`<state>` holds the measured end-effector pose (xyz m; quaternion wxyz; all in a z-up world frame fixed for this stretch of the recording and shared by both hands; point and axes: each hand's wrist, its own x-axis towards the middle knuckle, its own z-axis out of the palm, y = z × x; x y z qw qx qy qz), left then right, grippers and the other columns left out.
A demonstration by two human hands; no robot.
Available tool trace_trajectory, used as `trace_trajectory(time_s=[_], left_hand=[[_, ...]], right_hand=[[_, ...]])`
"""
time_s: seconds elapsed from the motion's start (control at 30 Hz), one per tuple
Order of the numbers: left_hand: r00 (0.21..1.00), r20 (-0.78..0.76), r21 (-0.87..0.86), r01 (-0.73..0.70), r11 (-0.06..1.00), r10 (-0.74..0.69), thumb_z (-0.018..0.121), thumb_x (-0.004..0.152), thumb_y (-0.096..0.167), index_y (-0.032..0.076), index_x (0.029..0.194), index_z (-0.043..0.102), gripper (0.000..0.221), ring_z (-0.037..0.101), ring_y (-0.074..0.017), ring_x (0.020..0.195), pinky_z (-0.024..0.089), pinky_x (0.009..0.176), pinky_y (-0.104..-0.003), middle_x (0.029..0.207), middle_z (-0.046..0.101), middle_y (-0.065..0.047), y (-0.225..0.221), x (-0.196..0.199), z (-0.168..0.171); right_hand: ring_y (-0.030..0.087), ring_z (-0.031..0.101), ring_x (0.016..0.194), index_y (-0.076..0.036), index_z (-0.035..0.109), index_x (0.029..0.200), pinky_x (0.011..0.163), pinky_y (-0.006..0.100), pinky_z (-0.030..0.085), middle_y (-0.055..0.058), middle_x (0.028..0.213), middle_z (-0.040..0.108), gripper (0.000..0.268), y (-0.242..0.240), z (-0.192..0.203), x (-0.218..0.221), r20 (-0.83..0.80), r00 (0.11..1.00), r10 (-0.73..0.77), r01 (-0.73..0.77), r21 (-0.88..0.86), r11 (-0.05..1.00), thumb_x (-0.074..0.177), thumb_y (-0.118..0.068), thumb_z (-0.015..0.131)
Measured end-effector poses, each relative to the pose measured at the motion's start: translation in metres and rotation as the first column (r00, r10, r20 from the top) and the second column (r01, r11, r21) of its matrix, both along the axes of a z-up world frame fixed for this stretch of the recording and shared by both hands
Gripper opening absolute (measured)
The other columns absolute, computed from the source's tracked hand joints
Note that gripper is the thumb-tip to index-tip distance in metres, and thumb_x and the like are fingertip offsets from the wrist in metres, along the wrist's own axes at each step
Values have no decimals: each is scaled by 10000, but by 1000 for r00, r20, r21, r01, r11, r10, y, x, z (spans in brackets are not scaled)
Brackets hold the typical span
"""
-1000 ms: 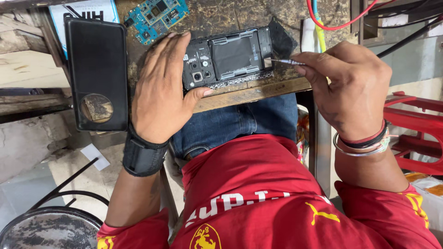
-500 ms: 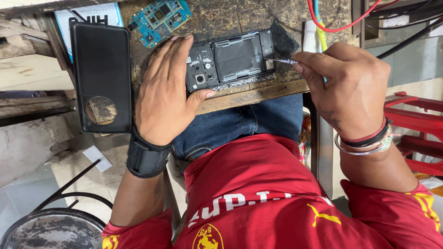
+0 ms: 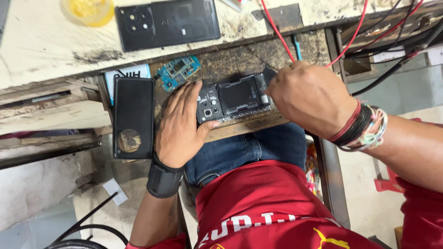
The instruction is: The person uses a screwdriver and tweezers to remove small components and screws from the internal chassis of a disassembled mobile phone on a workbench.
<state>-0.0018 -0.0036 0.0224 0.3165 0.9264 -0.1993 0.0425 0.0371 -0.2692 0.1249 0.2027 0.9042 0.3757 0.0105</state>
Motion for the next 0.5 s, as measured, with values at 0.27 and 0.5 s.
trace_trajectory(time_s=[0.27, 0.5], left_hand=[[1000, 30, -23, 7, 1000, -6, 769, 843, 414, -15, 1510, 386, 881, 444, -395, 1422, 342, 1191, -476, 1507, 502, -229, 0, -1, 0], [999, 48, -7, -3, 1000, 3, 759, 846, 406, -6, 1518, 381, 874, 442, -385, 1421, 339, 1186, -474, 1503, 504, -222, 0, -3, 1]], right_hand=[[190, 634, 770, -107, 696, 861, 586, 283, 561, 20, 809, 644, 147, 0, 5, 4, 50, 974, 220, -216, -85, 973, 792, -223, 639], [225, 649, 794, -126, 695, 812, 589, 318, 565, 36, 833, 661, 158, -1, 13, 5, 51, 952, 303, -307, 208, 929, 673, -188, 652]])
